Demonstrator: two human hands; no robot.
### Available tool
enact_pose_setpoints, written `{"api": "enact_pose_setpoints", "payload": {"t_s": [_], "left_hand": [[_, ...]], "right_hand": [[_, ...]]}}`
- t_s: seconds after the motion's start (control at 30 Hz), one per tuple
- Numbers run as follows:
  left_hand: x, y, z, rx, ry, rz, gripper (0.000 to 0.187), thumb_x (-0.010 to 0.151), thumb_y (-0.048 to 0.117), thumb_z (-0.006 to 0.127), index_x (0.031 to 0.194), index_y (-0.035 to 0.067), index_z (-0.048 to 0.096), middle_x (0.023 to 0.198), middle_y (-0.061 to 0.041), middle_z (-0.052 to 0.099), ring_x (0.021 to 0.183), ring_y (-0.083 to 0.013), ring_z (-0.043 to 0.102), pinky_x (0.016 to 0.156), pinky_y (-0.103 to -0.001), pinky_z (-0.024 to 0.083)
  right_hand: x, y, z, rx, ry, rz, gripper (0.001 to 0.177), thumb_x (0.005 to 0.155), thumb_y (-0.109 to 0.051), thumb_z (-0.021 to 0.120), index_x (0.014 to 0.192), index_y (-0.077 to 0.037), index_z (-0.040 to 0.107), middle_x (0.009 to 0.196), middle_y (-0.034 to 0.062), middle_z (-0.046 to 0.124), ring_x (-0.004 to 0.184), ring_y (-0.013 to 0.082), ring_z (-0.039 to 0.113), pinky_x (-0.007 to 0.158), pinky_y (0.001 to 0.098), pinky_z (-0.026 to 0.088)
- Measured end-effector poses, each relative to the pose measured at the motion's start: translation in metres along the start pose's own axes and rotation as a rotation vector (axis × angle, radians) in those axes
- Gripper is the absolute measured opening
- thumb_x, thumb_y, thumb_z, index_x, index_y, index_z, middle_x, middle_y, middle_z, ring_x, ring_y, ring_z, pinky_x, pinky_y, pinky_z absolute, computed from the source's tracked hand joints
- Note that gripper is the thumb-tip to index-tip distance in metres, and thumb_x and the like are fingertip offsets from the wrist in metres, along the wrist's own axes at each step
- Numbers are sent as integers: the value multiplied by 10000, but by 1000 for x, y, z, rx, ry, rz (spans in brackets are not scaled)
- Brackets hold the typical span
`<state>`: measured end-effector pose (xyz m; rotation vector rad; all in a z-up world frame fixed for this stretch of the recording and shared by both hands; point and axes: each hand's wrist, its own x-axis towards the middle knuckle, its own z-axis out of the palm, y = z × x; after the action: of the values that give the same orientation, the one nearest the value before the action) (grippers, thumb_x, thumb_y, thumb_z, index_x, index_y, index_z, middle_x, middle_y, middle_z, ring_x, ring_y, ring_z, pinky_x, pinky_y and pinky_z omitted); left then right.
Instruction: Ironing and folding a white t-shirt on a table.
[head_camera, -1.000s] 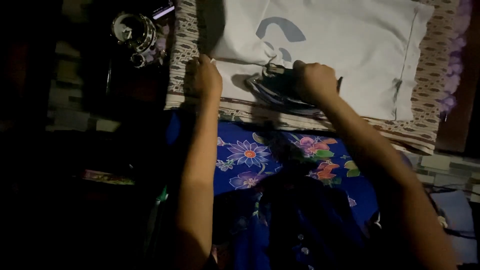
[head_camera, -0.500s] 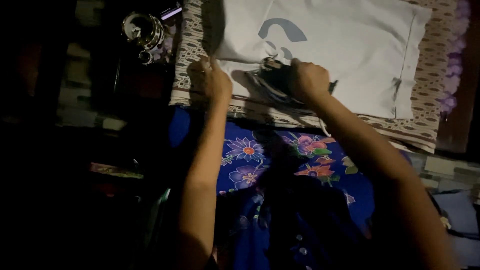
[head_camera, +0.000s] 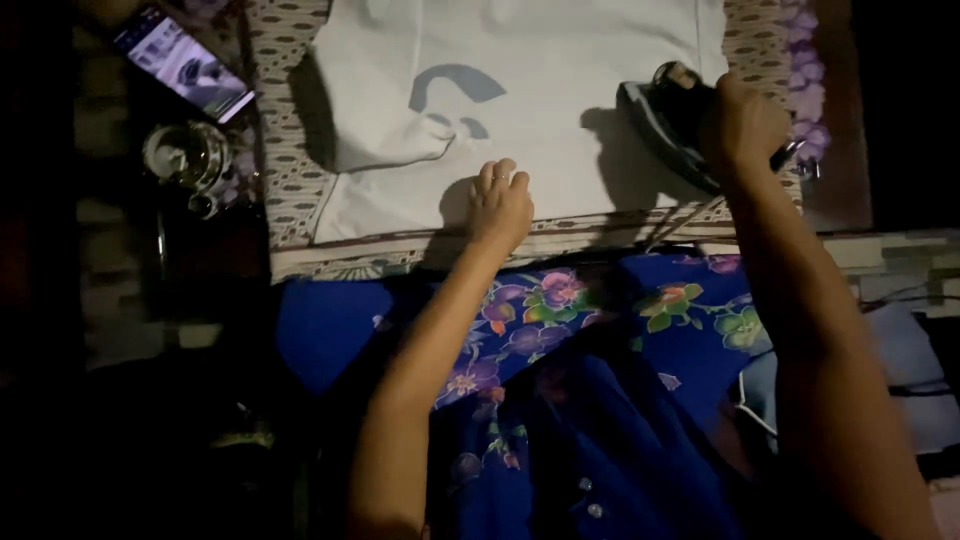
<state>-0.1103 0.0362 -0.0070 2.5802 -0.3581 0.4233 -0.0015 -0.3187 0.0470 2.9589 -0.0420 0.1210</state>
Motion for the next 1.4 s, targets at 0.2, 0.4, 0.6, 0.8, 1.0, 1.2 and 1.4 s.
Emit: {"api": "enact_pose_setpoints", "payload": {"t_s": [0.2, 0.4, 0.6, 0.8, 1.0, 1.2, 1.4], "left_hand": [[20, 19, 19, -35, -91, -38, 185, 829, 181, 687, 989, 87, 686, 1248, -113, 580, 1234, -354, 491, 985, -581, 422], [50, 47, 34, -88, -134, -16, 194, 835, 199, 699, 1005, 106, 690, 1230, -104, 597, 1233, -354, 491, 982, -588, 422], [90, 65, 52, -168, -170, -37, 228, 866, 226, 696, 1051, 92, 684, 1247, -108, 597, 1251, -350, 501, 991, -592, 430], [116, 69, 70, -126, -216, -93, 254, 849, 255, 720, 1019, 69, 688, 1265, -145, 588, 1251, -361, 492, 1014, -617, 402], [116, 50, 48, -92, -225, -143, 287, 871, 275, 708, 1049, 50, 691, 1246, -166, 596, 1248, -380, 487, 1036, -649, 355], [100, -17, 16, -115, -107, -237, 300, 871, 233, 716, 1109, 51, 691, 1253, -164, 619, 1234, -386, 506, 1041, -598, 383], [84, -73, -61, -97, 83, -367, 282, 912, 191, 703, 1164, 66, 683, 1245, -140, 632, 1194, -359, 579, 1015, -529, 443]], "right_hand": [[57, 39, 31, -41, 206, -111, 366, 1118, -366, 661, 895, -80, 710, 811, 190, 700, 659, 362, 701, 502, 456, 492], [139, 50, 68, -123, 397, -405, 157, 942, -246, 707, 843, -135, 658, 729, 99, 678, 623, 279, 677, 520, 403, 488], [205, 23, 76, -17, 514, -426, 71, 898, -202, 711, 913, -134, 697, 762, 133, 685, 715, 318, 690, 610, 412, 529], [218, 25, 75, -133, 555, -305, 120, 757, -217, 715, 869, -175, 729, 684, 81, 674, 594, 264, 669, 471, 366, 489], [205, 18, 61, 175, 504, -652, 133, 822, -238, 781, 873, -124, 735, 723, 126, 662, 691, 341, 670, 619, 432, 510], [194, -38, 32, -30, 595, -313, 422, 754, -137, 708, 1164, -59, 644, 1042, 154, 691, 1013, 358, 663, 765, 512, 491], [145, -219, -24, 489, 571, -530, 404, 805, -91, 730, 1198, -49, 648, 1217, 221, 638, 1114, 424, 606, 892, 535, 468]]}}
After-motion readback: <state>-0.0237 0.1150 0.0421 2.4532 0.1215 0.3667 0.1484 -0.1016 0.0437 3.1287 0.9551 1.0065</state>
